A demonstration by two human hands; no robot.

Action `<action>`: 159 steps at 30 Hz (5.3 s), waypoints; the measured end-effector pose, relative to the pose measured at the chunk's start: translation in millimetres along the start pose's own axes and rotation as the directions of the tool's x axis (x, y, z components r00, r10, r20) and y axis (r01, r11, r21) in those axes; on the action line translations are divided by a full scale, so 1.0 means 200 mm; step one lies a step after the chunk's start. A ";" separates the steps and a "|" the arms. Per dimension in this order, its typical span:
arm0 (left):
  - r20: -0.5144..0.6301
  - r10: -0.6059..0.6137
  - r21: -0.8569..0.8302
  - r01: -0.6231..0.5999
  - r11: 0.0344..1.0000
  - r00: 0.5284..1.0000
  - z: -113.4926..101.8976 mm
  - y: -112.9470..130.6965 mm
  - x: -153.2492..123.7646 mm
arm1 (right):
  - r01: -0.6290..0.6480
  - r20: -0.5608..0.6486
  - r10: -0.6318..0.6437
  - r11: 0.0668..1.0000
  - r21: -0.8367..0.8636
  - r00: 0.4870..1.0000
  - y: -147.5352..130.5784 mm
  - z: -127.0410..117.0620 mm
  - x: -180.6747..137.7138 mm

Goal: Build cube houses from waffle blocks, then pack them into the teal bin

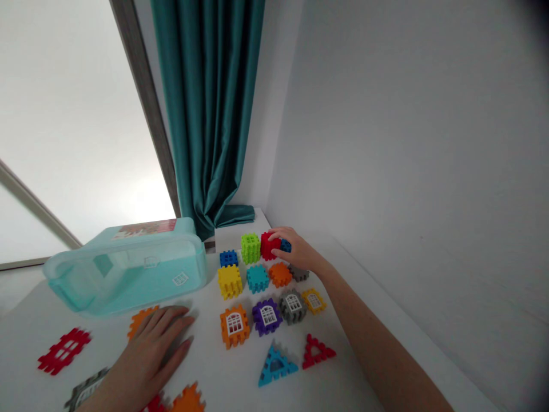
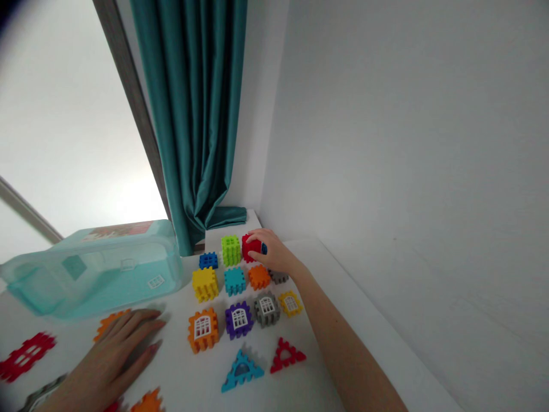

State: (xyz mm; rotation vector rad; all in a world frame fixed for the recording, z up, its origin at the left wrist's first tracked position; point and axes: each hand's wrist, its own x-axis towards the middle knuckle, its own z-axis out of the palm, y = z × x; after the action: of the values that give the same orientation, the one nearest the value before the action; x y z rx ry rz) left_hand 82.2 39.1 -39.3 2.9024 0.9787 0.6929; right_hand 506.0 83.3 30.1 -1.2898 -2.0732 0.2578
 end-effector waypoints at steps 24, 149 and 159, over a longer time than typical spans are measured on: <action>0.146 -0.051 -0.072 0.062 0.995 0.988 -0.11 0.08 0.05 | 0.122 0.151 -0.138 0.986 0.111 0.979 -0.66 0.29 -0.08; -0.324 -0.123 -0.136 0.083 0.987 0.938 -0.39 0.03 -0.43 | -0.148 -0.067 0.210 0.850 0.506 0.975 -1.32 0.97 -0.33; -0.310 -0.098 -0.207 0.033 0.978 0.946 -0.39 0.02 -0.44 | 0.226 -0.137 -0.209 0.966 0.121 0.968 -1.27 0.87 -0.32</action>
State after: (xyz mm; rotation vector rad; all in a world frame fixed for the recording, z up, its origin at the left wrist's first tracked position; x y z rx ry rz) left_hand -9.8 -25.1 -4.7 2.6209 0.9585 1.2087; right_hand 232.0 -65.2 -4.3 -0.9627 -2.0342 0.2116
